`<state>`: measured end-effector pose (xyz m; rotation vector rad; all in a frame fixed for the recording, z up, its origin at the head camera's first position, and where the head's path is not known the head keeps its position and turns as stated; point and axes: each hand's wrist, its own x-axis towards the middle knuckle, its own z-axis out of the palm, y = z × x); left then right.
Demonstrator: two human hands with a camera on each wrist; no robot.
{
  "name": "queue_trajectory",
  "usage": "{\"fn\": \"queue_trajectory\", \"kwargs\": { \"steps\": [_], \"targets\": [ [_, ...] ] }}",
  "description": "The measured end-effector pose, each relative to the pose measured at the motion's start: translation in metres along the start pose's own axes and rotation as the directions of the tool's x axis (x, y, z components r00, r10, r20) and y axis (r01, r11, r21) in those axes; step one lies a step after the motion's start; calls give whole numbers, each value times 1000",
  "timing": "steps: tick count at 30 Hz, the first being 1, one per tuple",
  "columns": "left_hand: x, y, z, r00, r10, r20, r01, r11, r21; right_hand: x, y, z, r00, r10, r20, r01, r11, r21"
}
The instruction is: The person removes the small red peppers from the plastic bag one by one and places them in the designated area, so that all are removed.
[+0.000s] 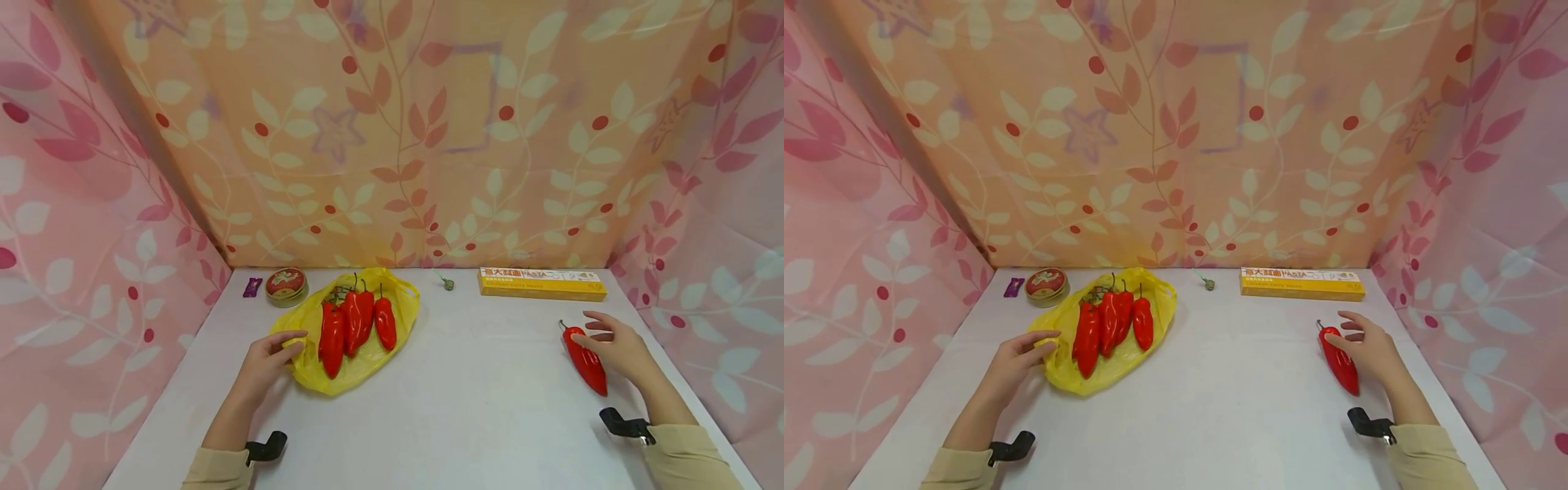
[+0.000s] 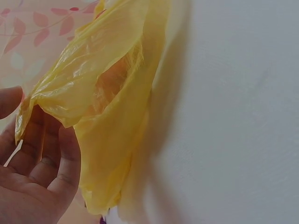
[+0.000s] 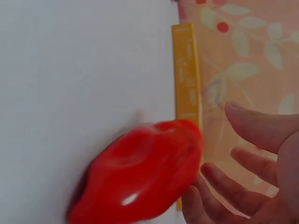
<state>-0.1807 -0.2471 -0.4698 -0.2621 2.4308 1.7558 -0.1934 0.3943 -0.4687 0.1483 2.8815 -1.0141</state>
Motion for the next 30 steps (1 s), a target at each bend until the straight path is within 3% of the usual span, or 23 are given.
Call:
{"fn": "queue_trajectory", "kwargs": {
  "steps": [14, 30],
  "targets": [
    [0, -2, 0, 1000, 6, 4, -6, 1000, -3, 1, -66, 6, 988, -148, -49, 149, 988, 35],
    [0, -5, 1, 1000, 17, -11, -17, 1000, -22, 20, -125, 53, 964, -266, -8, 263, 950, 167]
  ]
}}
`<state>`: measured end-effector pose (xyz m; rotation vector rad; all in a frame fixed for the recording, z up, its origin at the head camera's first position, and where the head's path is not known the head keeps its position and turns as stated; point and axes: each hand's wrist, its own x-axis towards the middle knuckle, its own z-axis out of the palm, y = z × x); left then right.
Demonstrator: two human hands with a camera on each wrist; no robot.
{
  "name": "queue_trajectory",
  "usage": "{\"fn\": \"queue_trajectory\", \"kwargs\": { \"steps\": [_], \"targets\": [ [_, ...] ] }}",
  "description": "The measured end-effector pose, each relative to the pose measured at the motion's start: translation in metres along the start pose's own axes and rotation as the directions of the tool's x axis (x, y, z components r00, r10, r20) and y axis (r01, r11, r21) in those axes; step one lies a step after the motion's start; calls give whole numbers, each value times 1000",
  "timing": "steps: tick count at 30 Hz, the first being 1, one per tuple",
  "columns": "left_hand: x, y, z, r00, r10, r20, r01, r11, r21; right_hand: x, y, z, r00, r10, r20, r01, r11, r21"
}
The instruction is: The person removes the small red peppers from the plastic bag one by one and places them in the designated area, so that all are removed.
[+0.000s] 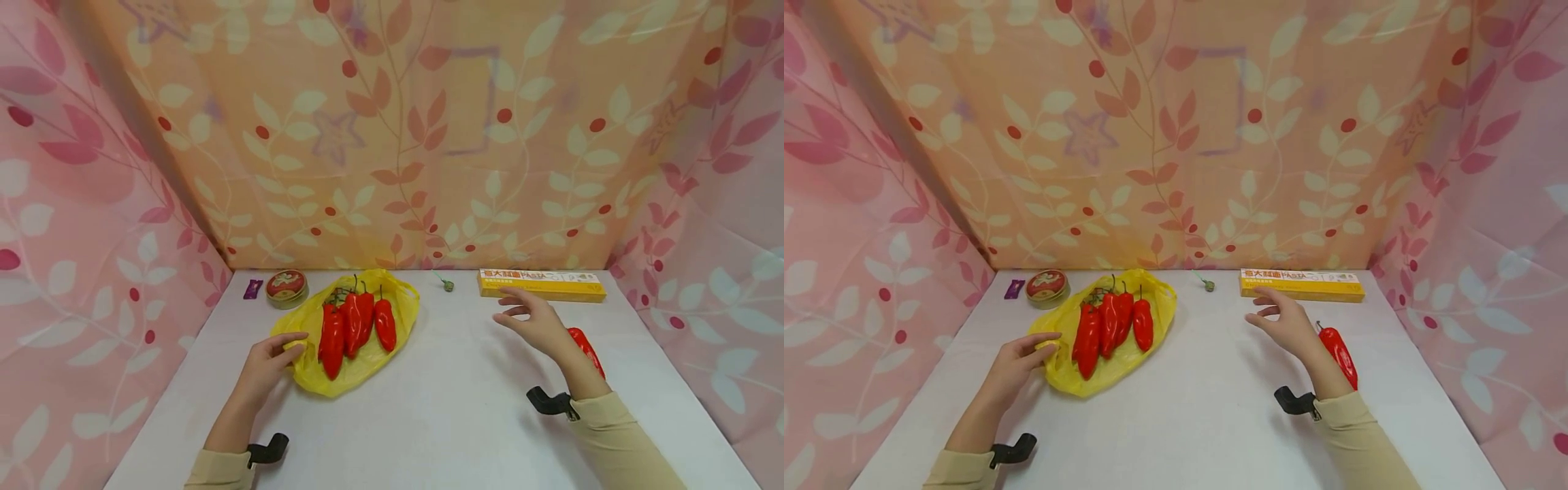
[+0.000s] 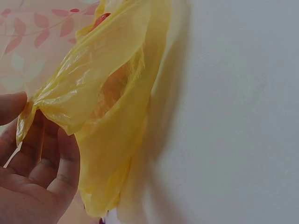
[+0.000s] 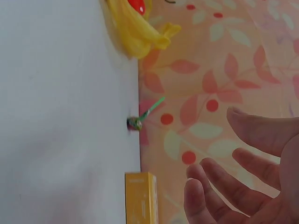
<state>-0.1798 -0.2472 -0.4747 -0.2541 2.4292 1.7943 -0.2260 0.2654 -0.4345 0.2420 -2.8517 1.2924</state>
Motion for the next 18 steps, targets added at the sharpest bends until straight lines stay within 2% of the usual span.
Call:
{"fn": "queue_trajectory", "kwargs": {
  "steps": [6, 18],
  "targets": [
    [-2, 2, -1, 1000, -5, 7, 5, 1000, 19, 9, -17, 21, 999, -16, 32, 14, 999, 47],
    [-3, 3, -2, 1000, -10, 7, 10, 1000, 20, 30, -52, 59, 987, -148, 65, 140, 984, 110]
  ]
}}
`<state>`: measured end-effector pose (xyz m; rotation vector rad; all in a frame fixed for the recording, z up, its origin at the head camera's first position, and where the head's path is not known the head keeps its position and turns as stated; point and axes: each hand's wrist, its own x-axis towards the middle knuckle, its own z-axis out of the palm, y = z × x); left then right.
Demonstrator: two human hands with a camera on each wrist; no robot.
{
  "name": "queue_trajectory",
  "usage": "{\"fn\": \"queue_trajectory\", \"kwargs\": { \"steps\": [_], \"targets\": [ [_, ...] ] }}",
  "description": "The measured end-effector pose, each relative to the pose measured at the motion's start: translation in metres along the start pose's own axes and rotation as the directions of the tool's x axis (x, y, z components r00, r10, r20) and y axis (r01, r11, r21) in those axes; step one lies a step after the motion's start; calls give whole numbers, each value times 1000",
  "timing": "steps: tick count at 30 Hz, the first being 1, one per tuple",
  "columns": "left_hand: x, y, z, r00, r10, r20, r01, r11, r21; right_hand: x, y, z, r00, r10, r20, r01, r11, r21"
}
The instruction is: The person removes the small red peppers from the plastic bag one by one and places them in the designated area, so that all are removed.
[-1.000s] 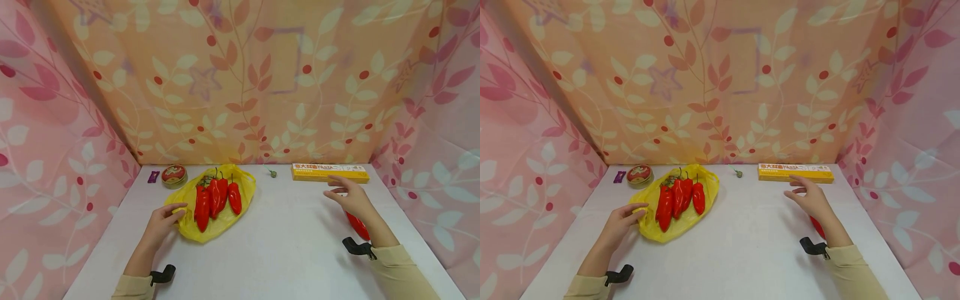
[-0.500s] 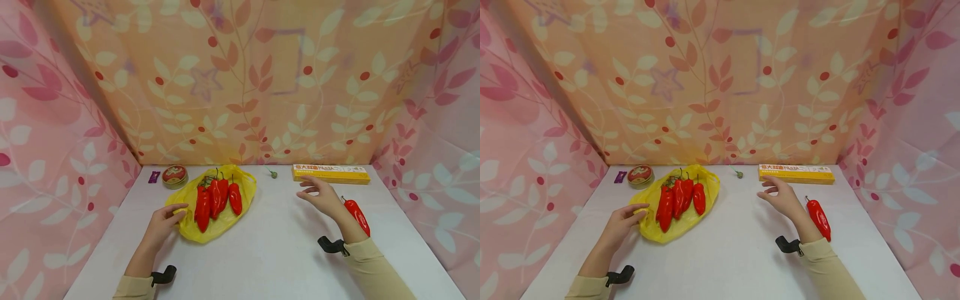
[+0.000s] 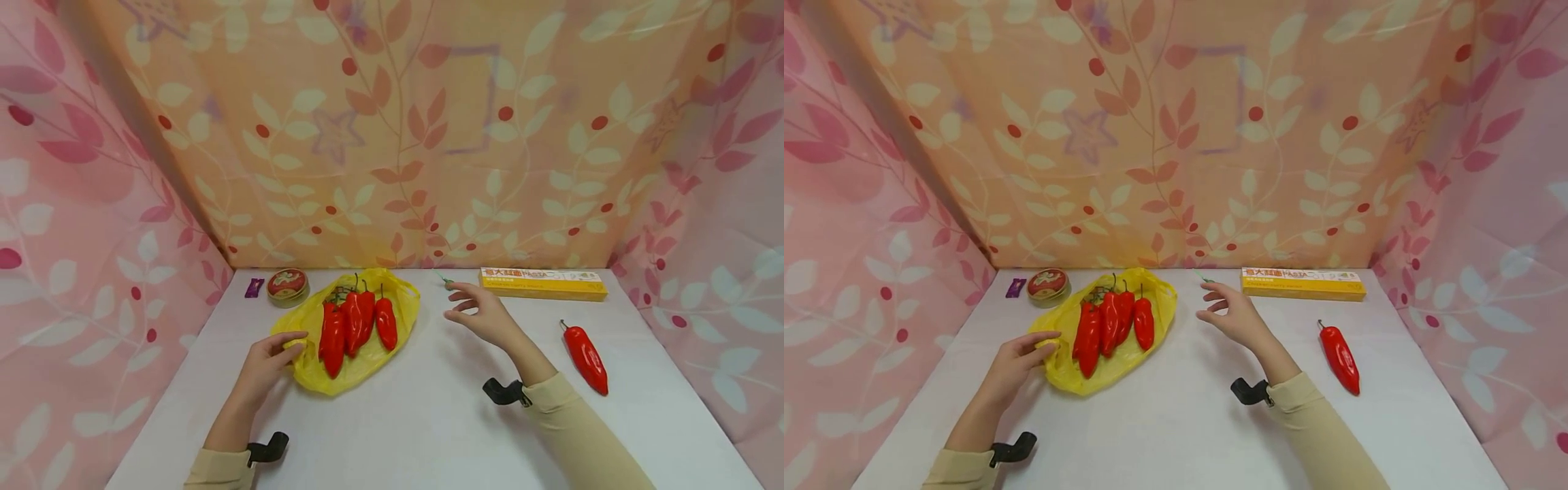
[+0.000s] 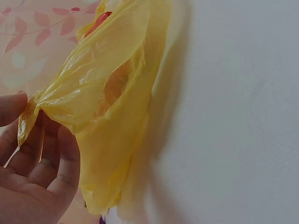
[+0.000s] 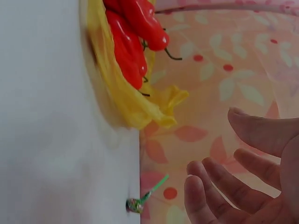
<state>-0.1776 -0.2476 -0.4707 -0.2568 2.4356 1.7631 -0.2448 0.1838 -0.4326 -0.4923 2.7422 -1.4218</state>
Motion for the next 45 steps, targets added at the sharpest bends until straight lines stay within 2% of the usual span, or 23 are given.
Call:
{"fn": "queue_trajectory", "kwargs": {
  "steps": [7, 12, 17, 27, 32, 39, 41, 45],
  "targets": [
    [1, 2, 0, 1000, -23, -2, 23, 1000, -12, 16, -10, 22, 999, -8, 41, 7, 1000, 30],
    [0, 2, -1, 999, -39, 1, 39, 999, -9, 29, -19, 42, 997, 8, 75, -17, 992, 122],
    [-1, 2, 0, 999, -35, 0, 35, 999, -8, 43, -26, 61, 995, 40, 94, -59, 977, 204],
    [1, -3, -1, 1000, -26, -6, 26, 1000, -8, 65, -39, 104, 988, 54, 147, -91, 962, 258],
    [3, -4, -1, 1000, -29, -5, 28, 1000, -10, 73, -48, 123, 985, 77, 151, -112, 965, 238],
    [4, -5, 0, 1000, -16, -8, 16, 1000, -14, 79, -62, 152, 989, 111, 102, -120, 988, 96],
    [5, -6, 0, 1000, -15, -8, 15, 1000, -17, 79, -66, 160, 985, 147, 90, -153, 986, 63],
    [5, -6, 0, 1000, -9, -2, 9, 1000, -20, 79, -71, 171, 975, 213, 67, -217, 974, 61]
  ]
}}
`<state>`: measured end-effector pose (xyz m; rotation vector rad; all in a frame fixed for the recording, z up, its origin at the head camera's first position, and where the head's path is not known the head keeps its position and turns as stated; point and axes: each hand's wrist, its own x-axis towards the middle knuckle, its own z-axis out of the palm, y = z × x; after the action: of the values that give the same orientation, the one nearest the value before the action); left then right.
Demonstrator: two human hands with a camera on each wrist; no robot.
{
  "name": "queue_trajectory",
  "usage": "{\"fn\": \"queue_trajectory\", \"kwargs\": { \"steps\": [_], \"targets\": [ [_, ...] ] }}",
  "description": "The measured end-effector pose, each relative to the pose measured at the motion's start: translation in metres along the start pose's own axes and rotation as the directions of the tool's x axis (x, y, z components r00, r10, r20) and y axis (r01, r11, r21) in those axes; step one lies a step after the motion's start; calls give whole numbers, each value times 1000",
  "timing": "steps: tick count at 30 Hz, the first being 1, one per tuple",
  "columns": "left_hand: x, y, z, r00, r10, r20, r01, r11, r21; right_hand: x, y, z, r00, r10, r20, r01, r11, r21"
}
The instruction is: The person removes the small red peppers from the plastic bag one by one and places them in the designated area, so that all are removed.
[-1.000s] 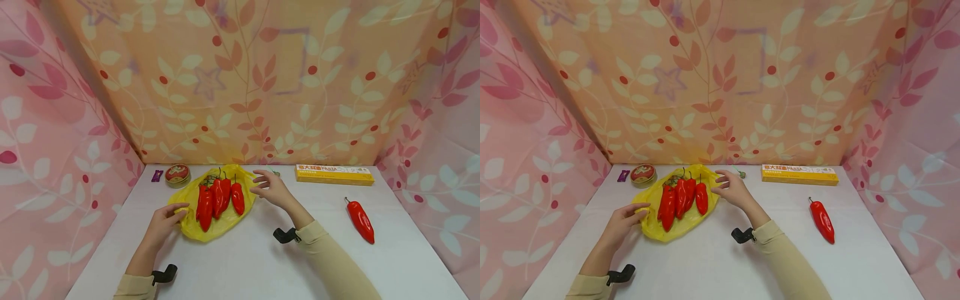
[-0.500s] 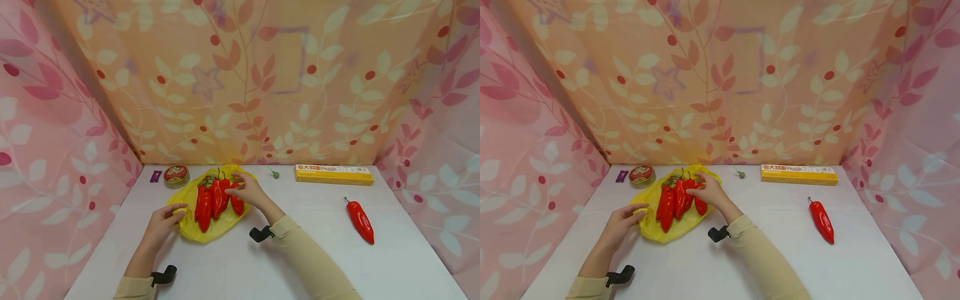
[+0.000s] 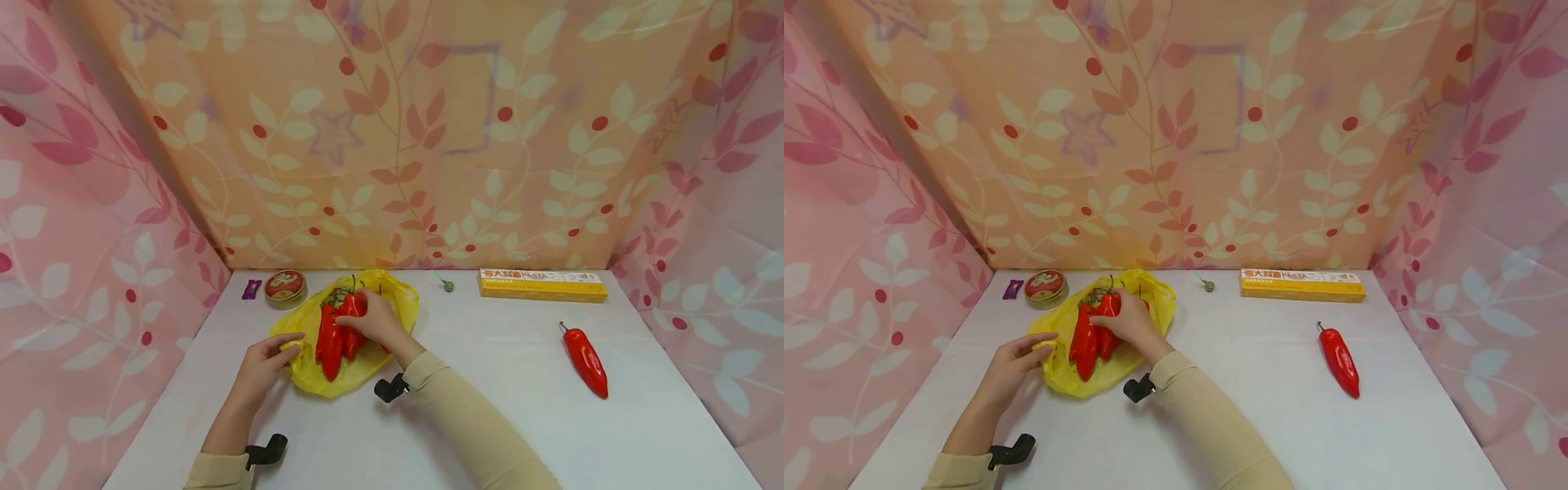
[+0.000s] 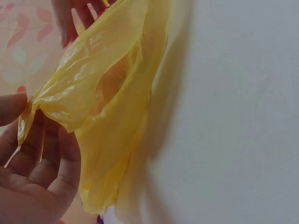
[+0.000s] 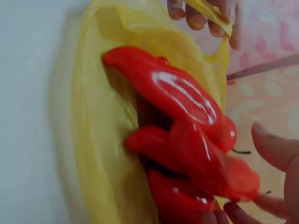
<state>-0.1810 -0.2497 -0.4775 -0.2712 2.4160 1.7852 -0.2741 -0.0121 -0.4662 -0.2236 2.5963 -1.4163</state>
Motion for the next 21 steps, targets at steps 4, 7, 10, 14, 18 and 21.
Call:
{"fn": "queue_trajectory", "kwargs": {
  "steps": [4, 7, 10, 14, 18, 21],
  "targets": [
    [0, 1, 0, 1000, -12, 4, 12, 1000, -2, 1, -1, 7, 999, 0, -32, 0, 1000, -1],
    [0, 2, 0, 1000, -12, 5, 12, 1000, 4, 2, -2, 9, 998, -17, -55, 15, 999, -40],
    [0, 2, -1, 1000, -6, 7, 6, 1000, 9, 0, -3, 8, 998, -17, -59, 13, 998, -59],
    [0, 1, -3, 1000, -12, 4, 12, 1000, 10, -4, -7, 1, 999, -8, -51, 7, 999, -35],
    [0, 1, -3, 1000, -11, 0, 11, 1000, 9, -12, -10, -9, 999, -31, -41, 31, 999, -18],
    [0, 1, -3, 1000, -11, -2, 11, 1000, 8, -19, -12, -18, 997, -64, -40, 64, 998, 7]
  ]
}}
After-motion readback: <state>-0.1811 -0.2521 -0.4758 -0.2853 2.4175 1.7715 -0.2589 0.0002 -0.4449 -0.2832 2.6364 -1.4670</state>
